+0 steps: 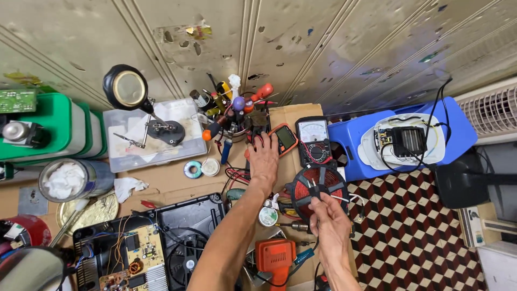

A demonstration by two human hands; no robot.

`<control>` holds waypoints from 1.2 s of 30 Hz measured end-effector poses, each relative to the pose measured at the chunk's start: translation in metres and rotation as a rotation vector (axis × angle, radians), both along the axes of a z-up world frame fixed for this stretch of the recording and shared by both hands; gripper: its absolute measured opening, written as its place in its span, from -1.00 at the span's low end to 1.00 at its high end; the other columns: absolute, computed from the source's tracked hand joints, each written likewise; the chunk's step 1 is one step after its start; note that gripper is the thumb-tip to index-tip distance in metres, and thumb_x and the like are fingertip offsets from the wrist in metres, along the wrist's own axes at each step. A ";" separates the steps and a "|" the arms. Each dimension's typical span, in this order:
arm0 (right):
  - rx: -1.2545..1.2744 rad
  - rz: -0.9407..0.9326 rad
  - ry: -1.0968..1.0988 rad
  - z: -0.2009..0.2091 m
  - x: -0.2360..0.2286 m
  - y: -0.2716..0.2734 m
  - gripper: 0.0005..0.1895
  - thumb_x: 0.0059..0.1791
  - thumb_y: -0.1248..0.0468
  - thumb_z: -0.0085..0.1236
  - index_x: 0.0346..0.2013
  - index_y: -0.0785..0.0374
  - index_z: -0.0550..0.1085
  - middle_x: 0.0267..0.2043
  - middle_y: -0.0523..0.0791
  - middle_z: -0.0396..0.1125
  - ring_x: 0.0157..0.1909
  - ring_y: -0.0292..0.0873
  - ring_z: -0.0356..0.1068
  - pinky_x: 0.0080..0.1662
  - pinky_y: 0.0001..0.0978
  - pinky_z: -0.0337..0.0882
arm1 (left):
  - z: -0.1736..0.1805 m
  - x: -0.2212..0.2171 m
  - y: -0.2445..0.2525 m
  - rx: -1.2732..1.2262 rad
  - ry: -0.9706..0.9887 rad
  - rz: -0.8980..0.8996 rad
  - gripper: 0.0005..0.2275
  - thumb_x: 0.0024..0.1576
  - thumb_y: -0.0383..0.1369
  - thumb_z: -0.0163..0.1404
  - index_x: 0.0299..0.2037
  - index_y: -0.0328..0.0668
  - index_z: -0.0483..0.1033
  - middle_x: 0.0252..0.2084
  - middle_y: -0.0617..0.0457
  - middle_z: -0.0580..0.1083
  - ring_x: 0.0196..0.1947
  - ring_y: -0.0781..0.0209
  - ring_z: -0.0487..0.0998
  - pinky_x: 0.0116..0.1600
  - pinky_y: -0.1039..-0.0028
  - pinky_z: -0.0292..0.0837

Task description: Disassembling, inspecting, and testing components of an induction cooktop using a multimeter and various repair tools.

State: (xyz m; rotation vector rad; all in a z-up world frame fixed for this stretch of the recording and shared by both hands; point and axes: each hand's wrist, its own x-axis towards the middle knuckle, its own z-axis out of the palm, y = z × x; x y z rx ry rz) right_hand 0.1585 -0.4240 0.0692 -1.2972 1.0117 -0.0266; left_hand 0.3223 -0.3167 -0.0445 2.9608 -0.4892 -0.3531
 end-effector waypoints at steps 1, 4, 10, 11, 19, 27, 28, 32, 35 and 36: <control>-0.007 -0.003 -0.002 0.002 0.000 0.000 -0.61 0.00 0.33 0.16 0.10 0.40 0.45 -0.35 -0.12 0.37 -0.57 -0.38 0.19 -0.56 -0.53 0.09 | -0.001 -0.001 0.000 -0.002 -0.052 -0.016 -0.23 -0.07 -0.42 0.18 0.40 -0.22 0.09 0.37 -0.23 0.17 0.32 -0.22 0.19 0.30 -0.04 0.10; -0.008 -0.021 -0.016 0.009 0.001 0.000 -0.63 0.02 0.29 0.11 0.10 0.36 0.45 -0.32 -0.12 0.42 -0.58 -0.39 0.19 -0.57 -0.55 0.07 | -0.005 -0.012 0.009 -0.066 -0.107 -0.038 -0.23 -0.07 -0.46 0.17 0.42 -0.18 0.10 0.36 -0.26 0.19 0.29 -0.21 0.22 0.28 -0.03 0.13; -0.105 -0.006 -0.123 0.024 0.021 -0.010 -0.64 0.05 0.29 0.07 0.12 0.35 0.36 -0.34 -0.08 0.43 -0.60 -0.38 0.15 -0.58 -0.55 0.04 | 0.055 -0.084 0.054 -0.581 -0.036 0.056 -0.19 -0.13 -0.51 0.16 0.43 -0.26 0.12 0.33 -0.35 0.21 0.27 -0.30 0.23 0.31 -0.03 0.12; -0.144 -0.009 -0.122 0.026 0.026 -0.013 -0.64 0.06 0.29 0.07 0.12 0.36 0.34 -0.35 -0.07 0.42 -0.60 -0.37 0.13 -0.58 -0.55 0.03 | 0.070 -0.099 0.061 -0.688 -0.017 0.083 -0.17 -0.16 -0.50 0.17 0.42 -0.25 0.13 0.32 -0.37 0.21 0.27 -0.31 0.23 0.30 -0.02 0.12; -0.417 0.520 0.043 -0.054 0.089 -0.009 -0.68 0.02 0.21 0.12 0.00 0.30 0.55 -0.32 -0.05 0.52 -0.45 -0.27 0.29 -0.37 -0.40 0.26 | 0.066 -0.162 0.081 -0.615 0.207 0.174 -0.26 -0.11 -0.44 0.19 0.36 -0.22 0.17 0.33 -0.31 0.18 0.29 -0.34 0.19 0.31 -0.02 0.05; -0.689 0.904 0.122 -0.101 0.138 0.016 -0.71 -0.01 0.17 0.11 -0.14 0.26 0.61 -0.25 0.10 0.52 -0.16 0.02 0.57 -0.06 -0.22 0.47 | 0.092 -0.234 0.097 -0.705 0.060 0.341 -0.56 0.09 -0.37 0.14 0.20 -0.24 0.43 0.24 -0.19 0.39 0.23 -0.19 0.35 0.31 0.07 0.13; -0.705 0.921 0.142 -0.101 0.141 0.016 -0.72 -0.02 0.16 0.11 -0.15 0.26 0.62 -0.28 0.10 0.52 -0.20 0.02 0.56 -0.07 -0.21 0.46 | 0.084 -0.256 0.104 -0.748 -0.002 0.521 -0.70 0.09 -0.33 0.15 0.04 -0.14 0.55 0.03 -0.05 0.52 0.05 0.00 0.51 0.14 0.24 0.30; -0.713 0.974 0.193 -0.101 0.137 0.015 -0.72 -0.04 0.16 0.12 -0.18 0.26 0.63 -0.38 0.06 0.51 -0.30 -0.05 0.54 -0.13 -0.22 0.47 | 0.020 -0.334 0.137 -0.876 0.190 1.228 -0.80 0.11 -0.24 0.16 -0.20 -0.16 0.71 -0.45 0.09 0.61 -0.47 0.24 0.57 -0.28 0.47 0.49; -0.694 0.986 0.166 -0.111 0.134 0.013 -0.72 -0.07 0.18 0.13 -0.18 0.26 0.63 -0.41 0.03 0.51 -0.33 -0.11 0.52 -0.16 -0.24 0.47 | -0.013 -0.345 0.151 -1.113 0.398 1.607 -0.70 0.16 -0.18 0.14 -0.21 -0.35 0.58 -0.45 0.03 0.56 -0.54 0.32 0.48 -0.41 0.46 0.47; -0.695 0.991 0.162 -0.112 0.135 0.015 -0.72 -0.07 0.18 0.13 -0.18 0.26 0.63 -0.41 0.03 0.51 -0.33 -0.11 0.52 -0.16 -0.24 0.47 | -0.011 -0.343 0.150 -1.116 0.394 1.612 -0.70 0.16 -0.18 0.14 -0.21 -0.35 0.58 -0.45 0.03 0.56 -0.54 0.32 0.48 -0.41 0.46 0.47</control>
